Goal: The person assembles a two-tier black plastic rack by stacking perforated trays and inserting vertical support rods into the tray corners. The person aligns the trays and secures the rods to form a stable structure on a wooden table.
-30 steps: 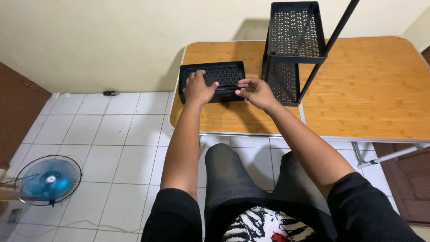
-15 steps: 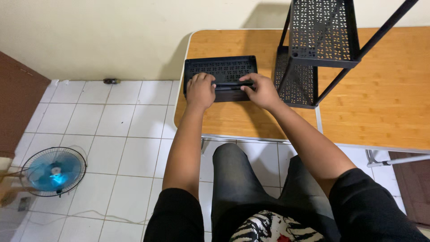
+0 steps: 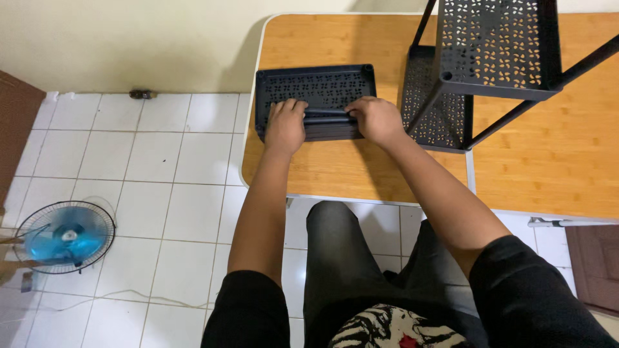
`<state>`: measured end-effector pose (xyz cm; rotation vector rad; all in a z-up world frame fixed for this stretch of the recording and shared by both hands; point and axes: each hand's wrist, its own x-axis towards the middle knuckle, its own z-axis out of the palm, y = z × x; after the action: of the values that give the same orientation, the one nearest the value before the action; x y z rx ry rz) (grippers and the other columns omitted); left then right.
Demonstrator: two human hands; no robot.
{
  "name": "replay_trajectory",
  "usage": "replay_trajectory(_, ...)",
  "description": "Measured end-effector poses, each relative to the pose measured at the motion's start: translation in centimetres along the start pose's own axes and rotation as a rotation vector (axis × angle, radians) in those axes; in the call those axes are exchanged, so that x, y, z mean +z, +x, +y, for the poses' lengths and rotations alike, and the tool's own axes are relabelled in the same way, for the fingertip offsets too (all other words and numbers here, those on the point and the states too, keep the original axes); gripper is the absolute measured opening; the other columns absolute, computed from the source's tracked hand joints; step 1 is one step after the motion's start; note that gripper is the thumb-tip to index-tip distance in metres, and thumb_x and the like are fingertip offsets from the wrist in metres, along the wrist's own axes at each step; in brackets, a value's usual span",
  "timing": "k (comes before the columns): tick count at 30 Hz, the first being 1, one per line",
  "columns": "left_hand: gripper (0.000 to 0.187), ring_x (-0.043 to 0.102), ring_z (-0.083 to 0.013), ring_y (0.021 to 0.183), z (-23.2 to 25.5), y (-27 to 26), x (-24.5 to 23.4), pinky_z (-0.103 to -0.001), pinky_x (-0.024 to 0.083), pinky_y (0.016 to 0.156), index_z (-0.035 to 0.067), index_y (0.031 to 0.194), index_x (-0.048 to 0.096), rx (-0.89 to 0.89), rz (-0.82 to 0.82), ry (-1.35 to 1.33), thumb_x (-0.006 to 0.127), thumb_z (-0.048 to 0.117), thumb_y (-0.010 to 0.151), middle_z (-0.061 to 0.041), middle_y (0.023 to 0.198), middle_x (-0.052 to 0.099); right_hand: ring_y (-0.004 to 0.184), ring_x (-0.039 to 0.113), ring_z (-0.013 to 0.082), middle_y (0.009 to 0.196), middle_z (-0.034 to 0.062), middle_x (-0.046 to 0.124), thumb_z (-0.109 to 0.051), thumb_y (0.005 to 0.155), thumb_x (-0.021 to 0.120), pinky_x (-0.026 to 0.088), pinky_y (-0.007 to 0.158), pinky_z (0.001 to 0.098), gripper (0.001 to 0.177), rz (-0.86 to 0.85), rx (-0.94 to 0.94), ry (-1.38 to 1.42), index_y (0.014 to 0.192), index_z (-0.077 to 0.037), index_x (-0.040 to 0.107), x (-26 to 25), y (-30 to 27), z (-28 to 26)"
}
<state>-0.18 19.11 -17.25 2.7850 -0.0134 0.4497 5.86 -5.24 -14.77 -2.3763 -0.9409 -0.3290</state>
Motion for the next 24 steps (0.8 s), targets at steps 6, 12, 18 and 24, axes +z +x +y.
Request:
replay_trajectory(6, 0.031, 0.05, -0.037, 0.123, -0.1, 0.6, 0.8, -0.057, 0.024, 0.119, 0.008, 0.125, 0.068, -0.017, -0.009, -0.043, 0.056, 0.006, 0.096, -0.014, 0.125, 0.059, 0.09, 0.07, 0.0334, 0.098, 0.0088, 0.074, -0.016, 0.086, 0.074, 0.056, 0.077, 0.044, 0.017, -0.009, 0.049, -0.037, 0.102, -0.017, 0.08, 0.0, 0.6, -0.4)
replay_trajectory(12, 0.023, 0.05, -0.0359, 0.121, 0.5, 0.4, 0.2, -0.053, 0.03, 0.116, 0.008, 0.119, 0.069, -0.04, -0.014, -0.036, 0.059, 0.013, 0.098, -0.014, 0.119, 0.058, 0.098, 0.068, 0.032, 0.102, 0.0107, 0.07, -0.004, 0.085, 0.064, 0.056, 0.08, 0.0426, 0.036, -0.051, 0.017, -0.125, 0.113, -0.019, 0.08, 0.7, 0.7, -0.5)
replay_trajectory(18, 0.015, 0.05, -0.0322, 0.121, 1.2, -0.1, -0.2, -0.052, 0.031, 0.114, 0.013, 0.109, 0.068, -0.054, 0.01, -0.002, 0.059, 0.016, 0.098, -0.009, 0.116, 0.06, 0.103, 0.065, 0.0325, 0.105, 0.0118, 0.067, -0.006, 0.086, 0.064, 0.055, 0.082, 0.0431, 0.029, -0.078, 0.044, -0.19, 0.109, -0.017, 0.078, 1.4, 0.3, -0.6)
replay_trajectory(24, 0.018, 0.049, -0.028, 0.125, 2.2, -0.6, -0.3, -0.064, 0.017, 0.12, 0.015, 0.115, 0.066, -0.046, 0.035, 0.147, 0.057, 0.016, 0.099, -0.005, 0.116, 0.062, 0.108, 0.065, 0.0344, 0.108, 0.0122, 0.068, -0.004, 0.093, 0.062, 0.054, 0.088, 0.0454, 0.023, -0.055, 0.06, -0.069, 0.114, -0.011, 0.068, 0.5, 0.1, -0.8)
